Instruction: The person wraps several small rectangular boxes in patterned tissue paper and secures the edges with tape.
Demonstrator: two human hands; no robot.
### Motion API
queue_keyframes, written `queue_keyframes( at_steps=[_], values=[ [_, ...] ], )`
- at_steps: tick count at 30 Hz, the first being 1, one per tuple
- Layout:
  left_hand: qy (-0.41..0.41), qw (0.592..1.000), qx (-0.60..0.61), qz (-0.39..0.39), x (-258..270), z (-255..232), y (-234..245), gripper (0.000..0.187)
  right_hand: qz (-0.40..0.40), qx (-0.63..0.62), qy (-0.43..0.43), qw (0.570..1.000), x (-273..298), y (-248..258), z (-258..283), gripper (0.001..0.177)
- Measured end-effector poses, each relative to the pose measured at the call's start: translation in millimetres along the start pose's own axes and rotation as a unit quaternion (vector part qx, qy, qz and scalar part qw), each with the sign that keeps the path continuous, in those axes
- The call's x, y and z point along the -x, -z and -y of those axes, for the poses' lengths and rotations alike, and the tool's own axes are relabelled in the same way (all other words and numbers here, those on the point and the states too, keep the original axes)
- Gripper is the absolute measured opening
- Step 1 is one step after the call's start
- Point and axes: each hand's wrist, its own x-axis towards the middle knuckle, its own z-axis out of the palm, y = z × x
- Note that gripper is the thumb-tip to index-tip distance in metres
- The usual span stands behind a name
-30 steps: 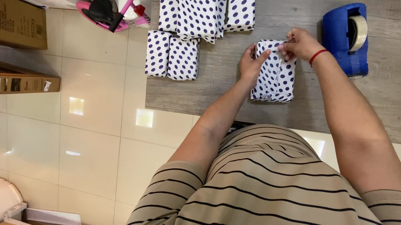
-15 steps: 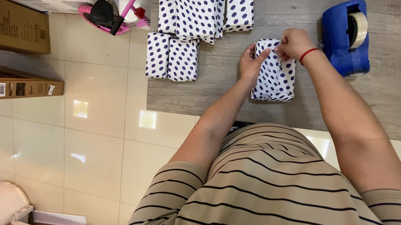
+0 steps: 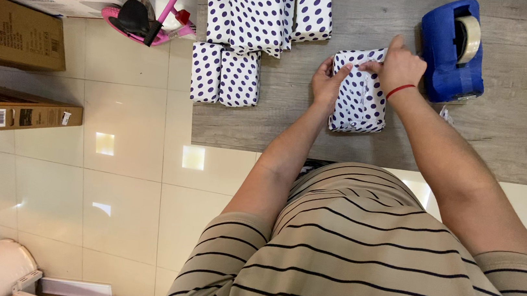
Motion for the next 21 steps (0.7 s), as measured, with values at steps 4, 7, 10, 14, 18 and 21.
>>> queue_keyframes(
  at_steps=[4,7,10,14,18,21],
  values=[
    [-0.014,1.000,0.019,0.001,-19.5,18.1,2.0,0.083,0.001,-0.079,0.046,0.996,5.7,15.8,-9.3,0.083],
    [-0.017,0.998,0.050,0.019,-16.6,14.4,5.6,0.079,0.142,-0.331,-0.051,0.932,11.9,32.5,-27.3,0.058],
    [0.023,0.998,0.058,0.025,-7.4,10.2,9.6,0.082,0.049,-0.492,-0.131,0.859,26.1,1.3,-64.2,0.040],
    [-0.099,0.985,0.039,0.136,23.6,-3.1,14.4,0.059,0.239,-0.612,-0.137,0.741,56.3,7.3,-89.5,0.077],
    [-0.173,0.936,-0.104,0.289,58.1,-35.3,14.2,0.061,0.412,-0.635,-0.194,0.624,66.8,54.7,-98.9,0.111],
    [-0.308,0.869,-0.182,0.341,78.6,-55.3,23.1,0.058,0.422,-0.722,-0.113,0.537,76.3,54.0,-111.6,0.078]
  ],
)
